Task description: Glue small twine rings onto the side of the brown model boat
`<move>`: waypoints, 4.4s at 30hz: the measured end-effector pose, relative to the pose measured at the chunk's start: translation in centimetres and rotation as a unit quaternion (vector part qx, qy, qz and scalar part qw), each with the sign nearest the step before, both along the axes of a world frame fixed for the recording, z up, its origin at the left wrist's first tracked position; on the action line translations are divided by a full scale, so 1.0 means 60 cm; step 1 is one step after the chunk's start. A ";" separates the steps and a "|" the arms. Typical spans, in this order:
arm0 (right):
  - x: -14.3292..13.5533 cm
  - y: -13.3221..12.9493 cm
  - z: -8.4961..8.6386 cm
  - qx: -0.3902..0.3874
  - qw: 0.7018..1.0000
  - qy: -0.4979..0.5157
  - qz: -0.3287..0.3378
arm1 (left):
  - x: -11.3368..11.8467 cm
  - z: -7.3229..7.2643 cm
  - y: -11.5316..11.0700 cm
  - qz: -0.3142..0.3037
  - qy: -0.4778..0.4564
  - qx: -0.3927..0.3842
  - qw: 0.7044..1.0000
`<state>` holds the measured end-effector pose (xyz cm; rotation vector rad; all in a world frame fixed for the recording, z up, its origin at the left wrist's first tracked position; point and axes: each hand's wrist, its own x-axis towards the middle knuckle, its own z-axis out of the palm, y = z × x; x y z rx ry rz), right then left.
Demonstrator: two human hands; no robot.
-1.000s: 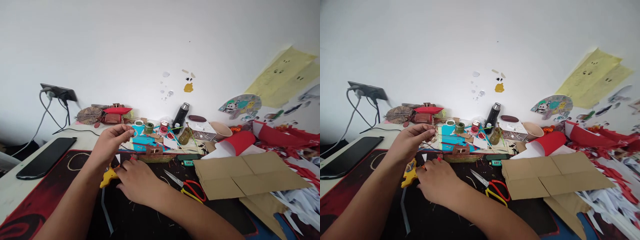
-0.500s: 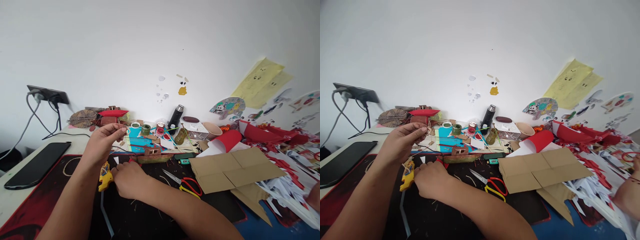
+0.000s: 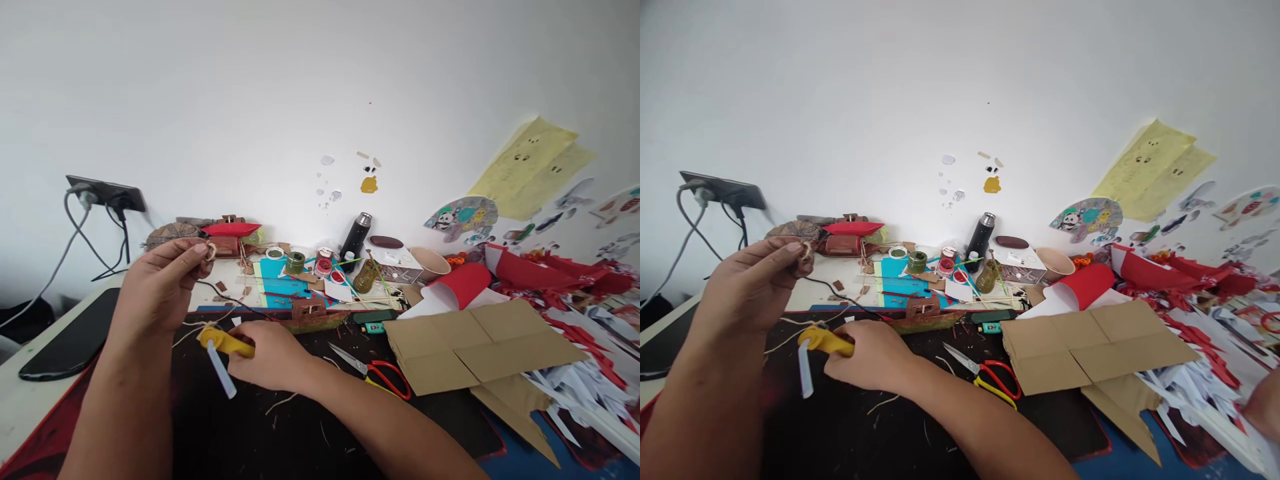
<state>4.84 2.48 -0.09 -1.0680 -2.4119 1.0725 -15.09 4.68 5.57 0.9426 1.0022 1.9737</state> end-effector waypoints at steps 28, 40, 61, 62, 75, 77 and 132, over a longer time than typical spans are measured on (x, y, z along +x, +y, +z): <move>0.105 0.031 0.040 -0.456 0.759 0.465 0.004 | 0.010 -0.101 0.088 -0.042 0.086 -0.178 0.979; 0.185 -0.073 -0.043 -0.439 0.743 0.505 -0.035 | 0.084 -0.054 0.009 -0.269 0.220 -0.208 0.914; 0.209 -0.102 -0.084 -0.484 0.772 0.411 0.006 | 0.176 -0.073 0.035 -0.347 0.195 -0.259 0.880; 0.209 -0.101 -0.087 -0.486 0.771 0.413 0.006 | 0.177 -0.076 0.042 -0.341 0.185 -0.257 0.885; 0.198 -0.095 -0.120 -0.492 0.739 0.460 -0.009 | 0.166 -0.089 0.044 -0.347 0.149 -0.264 0.888; 0.197 -0.091 -0.113 -0.494 0.738 0.460 -0.023 | 0.167 -0.091 0.043 -0.347 0.150 -0.264 0.887; 0.167 -0.001 -0.033 -0.260 0.862 0.356 -0.251 | 0.118 -0.086 0.003 -0.152 0.255 -0.169 0.940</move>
